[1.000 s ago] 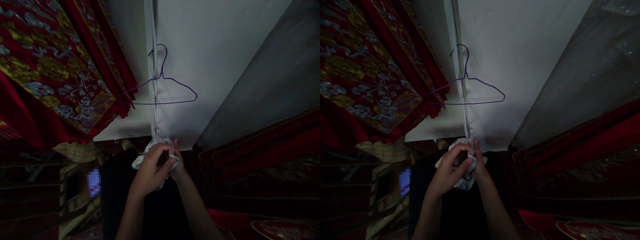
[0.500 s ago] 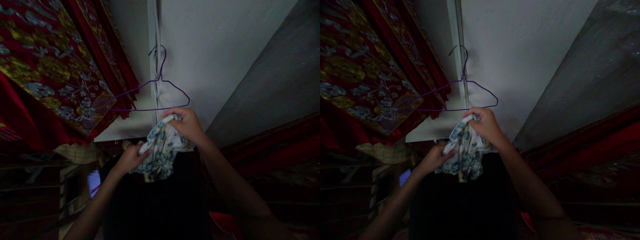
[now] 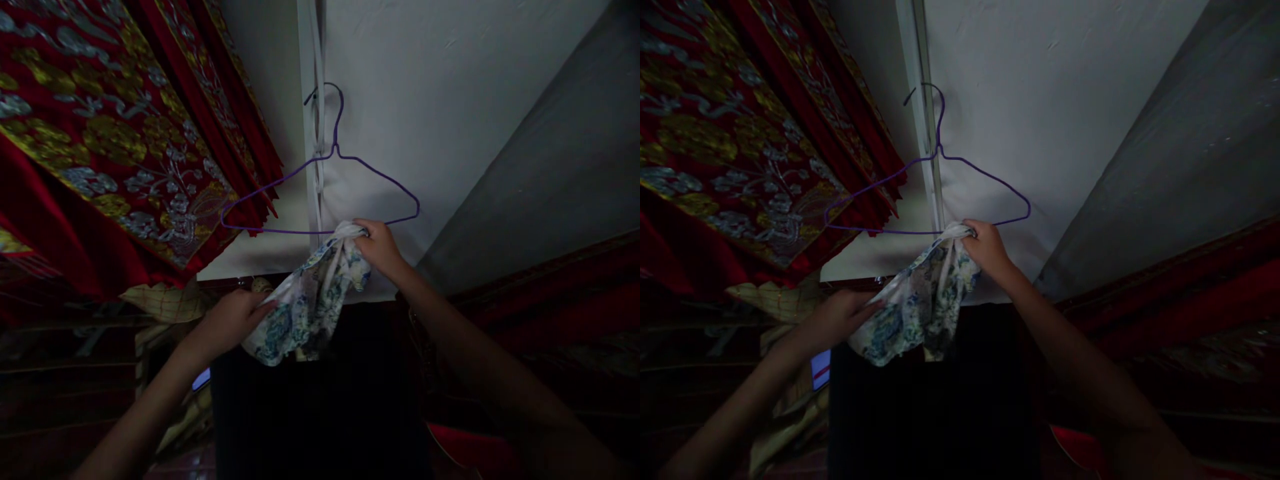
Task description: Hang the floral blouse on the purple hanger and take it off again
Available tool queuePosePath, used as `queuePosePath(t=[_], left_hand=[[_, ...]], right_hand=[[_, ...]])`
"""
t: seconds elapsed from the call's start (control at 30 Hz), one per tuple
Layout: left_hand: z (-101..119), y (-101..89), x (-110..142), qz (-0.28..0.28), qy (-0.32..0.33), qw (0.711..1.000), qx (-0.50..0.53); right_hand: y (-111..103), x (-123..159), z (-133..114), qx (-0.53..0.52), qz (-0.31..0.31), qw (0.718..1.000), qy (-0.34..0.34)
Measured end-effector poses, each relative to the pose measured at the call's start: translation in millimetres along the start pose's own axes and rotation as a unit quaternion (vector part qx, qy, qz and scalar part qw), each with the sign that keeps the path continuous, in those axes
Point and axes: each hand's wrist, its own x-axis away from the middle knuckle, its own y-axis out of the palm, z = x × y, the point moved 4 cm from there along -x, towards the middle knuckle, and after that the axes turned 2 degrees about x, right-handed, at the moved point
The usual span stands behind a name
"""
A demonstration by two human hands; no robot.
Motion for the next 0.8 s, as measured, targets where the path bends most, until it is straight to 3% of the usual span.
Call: queuePosePath(t=[0.13,0.23,0.33,0.4,0.5,0.6,0.67,0.8], left_hand=[[-2,-28.1,-10,0.049,0.002,0.998,-0.037],[14,-60.8,-21,0.162,0.054,0.983,-0.067],[35,-88.5,-29,0.299,0.105,0.946,-0.072],[51,-98.7,-33,0.347,0.141,0.926,-0.054],[73,-104.4,-44,0.34,0.18,0.922,-0.037],[81,-107.6,-64,0.335,0.181,0.924,-0.041],[76,-108.0,-80,0.33,0.183,0.925,-0.033],[56,-97.4,-107,0.246,0.196,0.949,0.006]], right_hand=[[-34,17,-11,0.029,0.014,0.999,0.008],[-50,21,-21,0.031,0.027,0.999,0.013],[-56,24,-27,0.032,0.033,0.999,0.019],[-55,27,-30,0.029,0.035,0.999,0.022],[-44,33,-38,-0.003,0.014,1.0,0.009],[-35,40,-48,-0.023,-0.017,0.999,-0.018],[-37,43,-52,-0.016,-0.015,0.999,-0.031],[-55,51,-53,0.012,0.012,0.999,-0.03]])
